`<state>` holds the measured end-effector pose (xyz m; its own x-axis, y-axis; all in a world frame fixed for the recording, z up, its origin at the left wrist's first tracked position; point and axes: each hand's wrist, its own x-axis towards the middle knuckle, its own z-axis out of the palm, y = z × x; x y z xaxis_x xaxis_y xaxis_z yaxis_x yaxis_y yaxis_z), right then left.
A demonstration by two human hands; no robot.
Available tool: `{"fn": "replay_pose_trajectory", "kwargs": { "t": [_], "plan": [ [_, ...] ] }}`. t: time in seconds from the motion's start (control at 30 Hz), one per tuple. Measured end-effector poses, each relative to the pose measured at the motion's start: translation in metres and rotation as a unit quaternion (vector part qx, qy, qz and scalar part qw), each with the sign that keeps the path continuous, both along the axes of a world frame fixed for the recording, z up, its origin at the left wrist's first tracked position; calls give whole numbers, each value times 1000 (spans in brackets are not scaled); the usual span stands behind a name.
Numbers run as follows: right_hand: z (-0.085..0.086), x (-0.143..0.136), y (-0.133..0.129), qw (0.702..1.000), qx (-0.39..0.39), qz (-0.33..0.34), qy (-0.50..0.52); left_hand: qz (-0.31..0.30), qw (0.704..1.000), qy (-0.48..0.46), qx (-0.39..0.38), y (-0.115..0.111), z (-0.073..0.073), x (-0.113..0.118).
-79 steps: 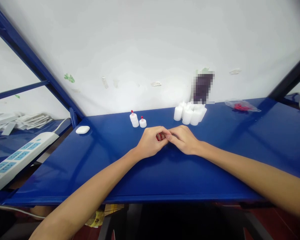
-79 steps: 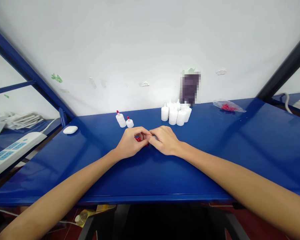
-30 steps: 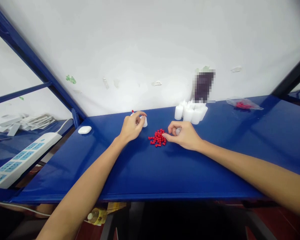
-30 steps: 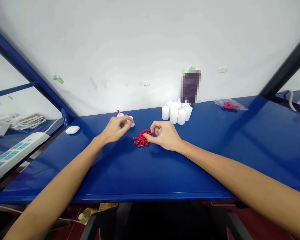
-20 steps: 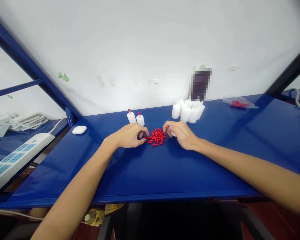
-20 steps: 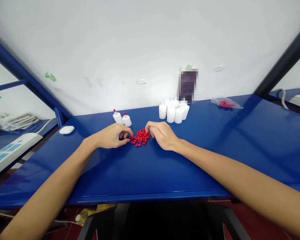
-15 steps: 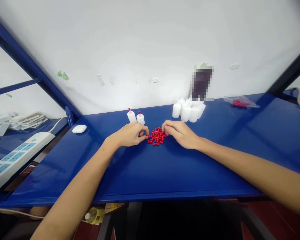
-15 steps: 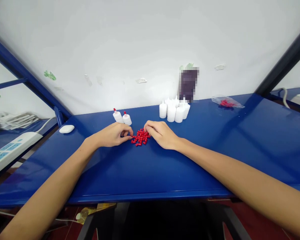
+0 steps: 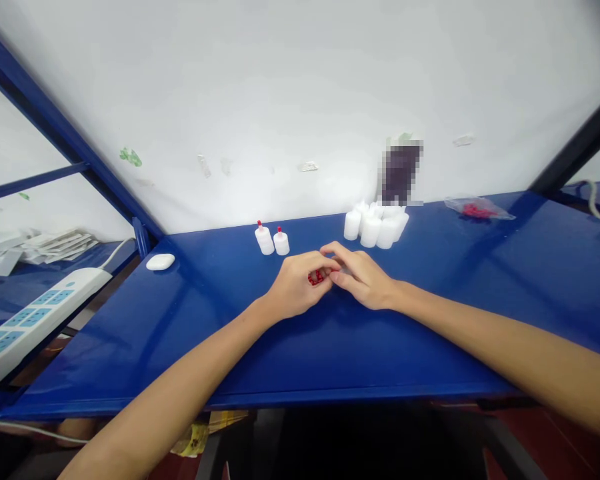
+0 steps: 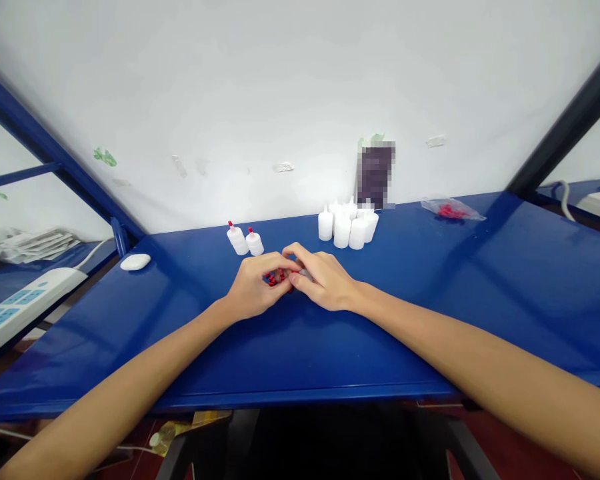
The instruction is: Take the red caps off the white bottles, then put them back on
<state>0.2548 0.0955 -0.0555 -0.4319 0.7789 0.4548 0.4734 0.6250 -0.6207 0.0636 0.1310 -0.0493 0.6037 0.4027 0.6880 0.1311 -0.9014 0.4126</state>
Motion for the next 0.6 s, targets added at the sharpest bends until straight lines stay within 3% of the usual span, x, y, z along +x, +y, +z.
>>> {"fn": "replay_pose_trajectory", "kwargs": {
  "t": [0.33, 0.6],
  "plan": [
    [2, -4, -6, 998, 58, 6, 4, 16, 999, -33, 40, -8, 1, -2],
    [1, -5, -10, 1000, 30, 2, 2, -19, 998, 44, 32, -3, 3, -7]
  ]
}}
